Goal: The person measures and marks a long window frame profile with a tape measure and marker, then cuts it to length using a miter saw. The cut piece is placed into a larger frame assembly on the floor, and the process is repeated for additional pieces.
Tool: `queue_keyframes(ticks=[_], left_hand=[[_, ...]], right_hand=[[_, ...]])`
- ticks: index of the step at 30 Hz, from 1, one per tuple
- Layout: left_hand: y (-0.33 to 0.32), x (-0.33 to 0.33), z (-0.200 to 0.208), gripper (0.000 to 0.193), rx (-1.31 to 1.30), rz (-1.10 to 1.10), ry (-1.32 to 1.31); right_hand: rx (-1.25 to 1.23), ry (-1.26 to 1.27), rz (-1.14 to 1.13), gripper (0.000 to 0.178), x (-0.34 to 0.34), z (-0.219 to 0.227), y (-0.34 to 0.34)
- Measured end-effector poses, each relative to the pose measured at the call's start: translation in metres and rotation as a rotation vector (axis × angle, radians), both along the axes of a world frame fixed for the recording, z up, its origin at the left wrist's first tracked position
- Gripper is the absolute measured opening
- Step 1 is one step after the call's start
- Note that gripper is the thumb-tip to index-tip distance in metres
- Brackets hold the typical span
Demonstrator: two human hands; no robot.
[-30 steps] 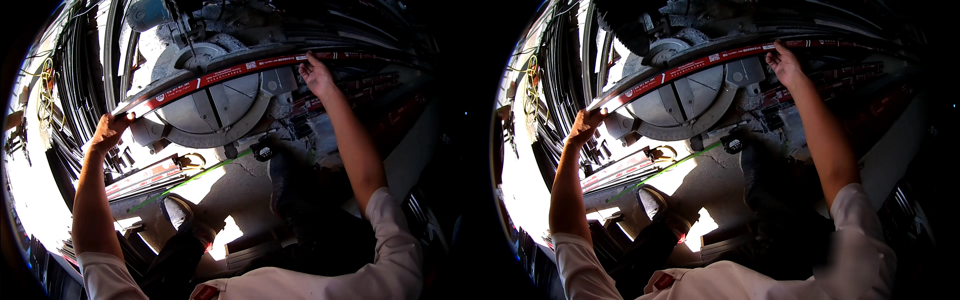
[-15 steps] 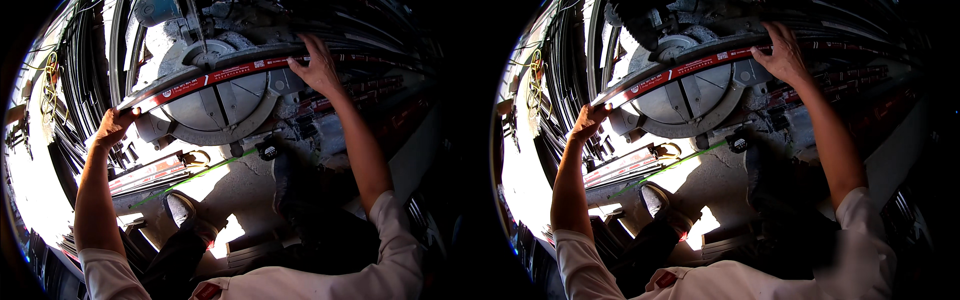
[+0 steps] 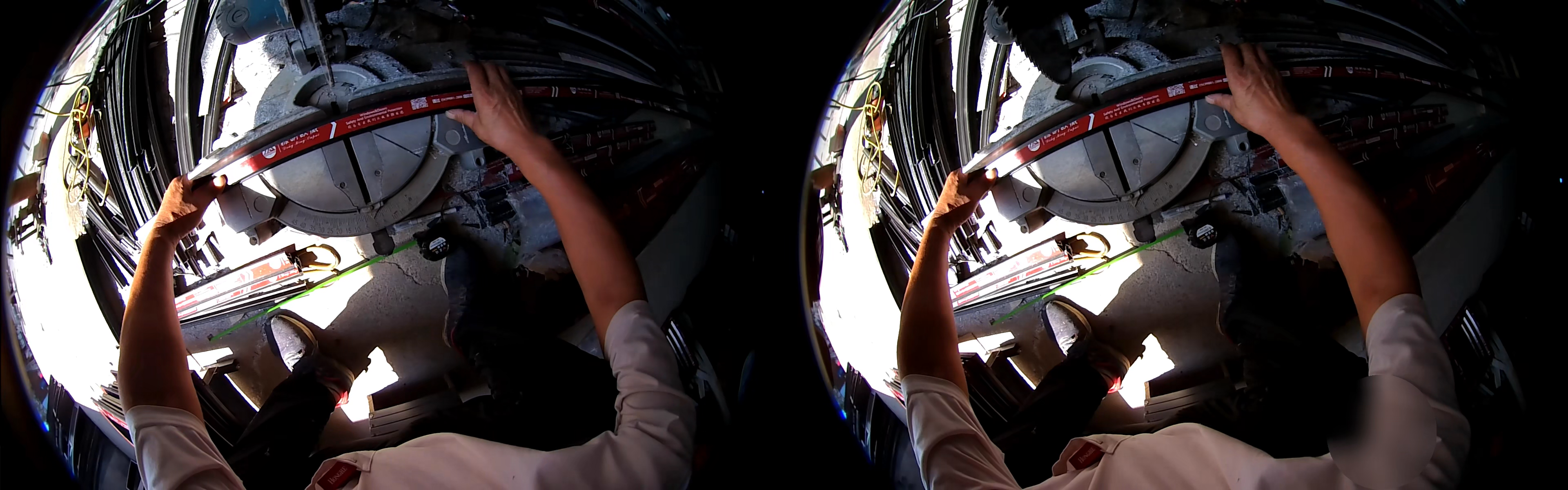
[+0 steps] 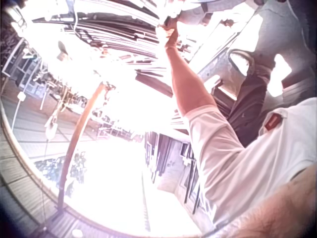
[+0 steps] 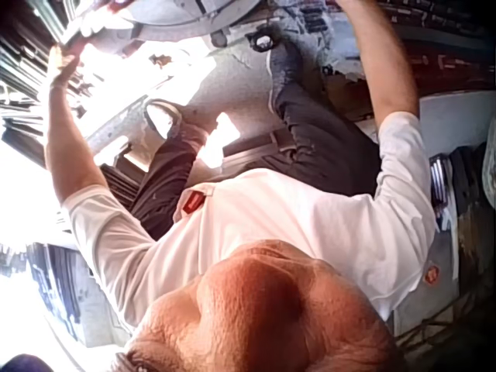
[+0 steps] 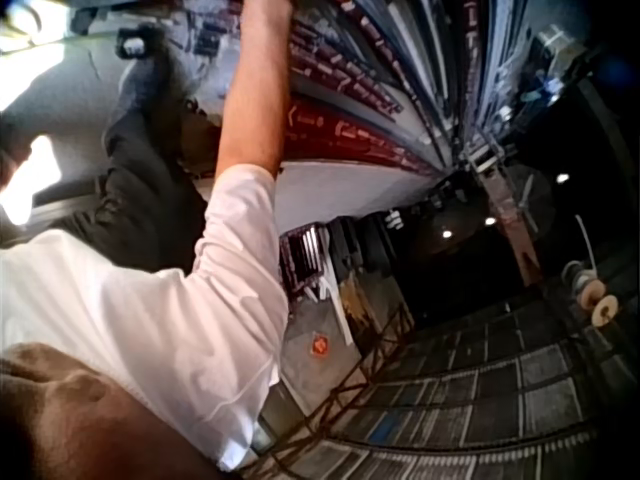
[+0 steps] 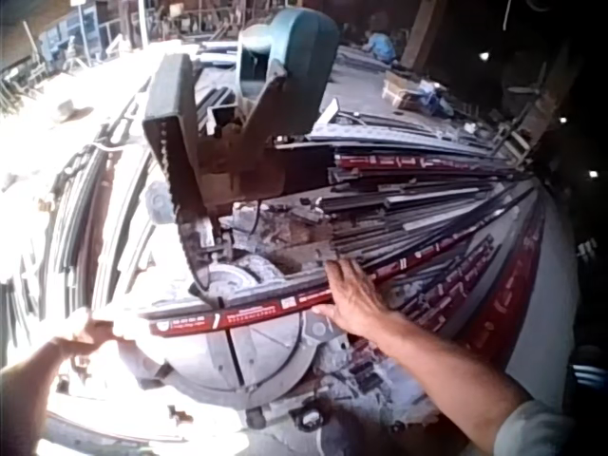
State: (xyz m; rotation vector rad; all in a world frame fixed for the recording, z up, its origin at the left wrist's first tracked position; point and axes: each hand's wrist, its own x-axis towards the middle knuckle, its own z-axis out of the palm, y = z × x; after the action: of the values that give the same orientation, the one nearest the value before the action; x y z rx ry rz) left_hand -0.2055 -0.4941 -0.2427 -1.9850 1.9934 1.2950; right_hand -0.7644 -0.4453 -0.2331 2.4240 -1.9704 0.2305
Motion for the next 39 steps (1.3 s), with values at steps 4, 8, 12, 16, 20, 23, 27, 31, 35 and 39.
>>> queue_keyframes(ticks=[4, 8, 12, 16, 20, 23, 27, 31, 35, 39], left_hand=[[-0.001, 0.011, -0.008, 0.058, -0.072, -0.059, 0.011], [-0.001, 0.013, -0.009, 0.056, -0.056, -0.055, 0.020], [0.000, 0.011, -0.010, 0.055, -0.099, -0.081, 0.054], [-0.001, 0.006, -0.001, 0.053, -0.042, -0.076, 0.043], [-0.001, 0.005, 0.000, 0.051, -0.100, -0.119, 0.048], [-0.001, 0.005, 0.002, 0.050, -0.054, -0.101, 0.018], [-0.001, 0.001, 0.003, 0.052, -0.052, -0.091, -0.017], [0.000, 0.005, 0.000, 0.057, -0.037, -0.028, 0.009], [0.001, 0.005, 0.001, 0.055, -0.006, -0.003, 0.044], [0.001, -0.002, 0.009, 0.055, 0.024, -0.013, 0.019]], right_hand=[[-0.029, 0.001, 0.001, 0.090, 0.005, -0.002, -0.001], [-0.031, -0.005, -0.015, 0.090, 0.007, -0.003, -0.001], [-0.051, -0.007, -0.006, 0.089, 0.007, -0.003, -0.001], [-0.073, -0.015, -0.009, 0.089, 0.009, -0.004, 0.000], [-0.069, -0.013, -0.011, 0.088, 0.008, -0.004, 0.001], [-0.108, 0.003, 0.000, 0.082, 0.009, -0.007, 0.000], [-0.085, -0.016, -0.027, 0.088, 0.010, -0.005, 0.001], [-0.078, -0.045, -0.029, 0.087, 0.011, -0.007, 0.002], [-0.081, -0.062, -0.030, 0.086, 0.009, -0.010, 0.003], [-0.067, -0.080, -0.017, 0.088, 0.005, -0.008, 0.005]])
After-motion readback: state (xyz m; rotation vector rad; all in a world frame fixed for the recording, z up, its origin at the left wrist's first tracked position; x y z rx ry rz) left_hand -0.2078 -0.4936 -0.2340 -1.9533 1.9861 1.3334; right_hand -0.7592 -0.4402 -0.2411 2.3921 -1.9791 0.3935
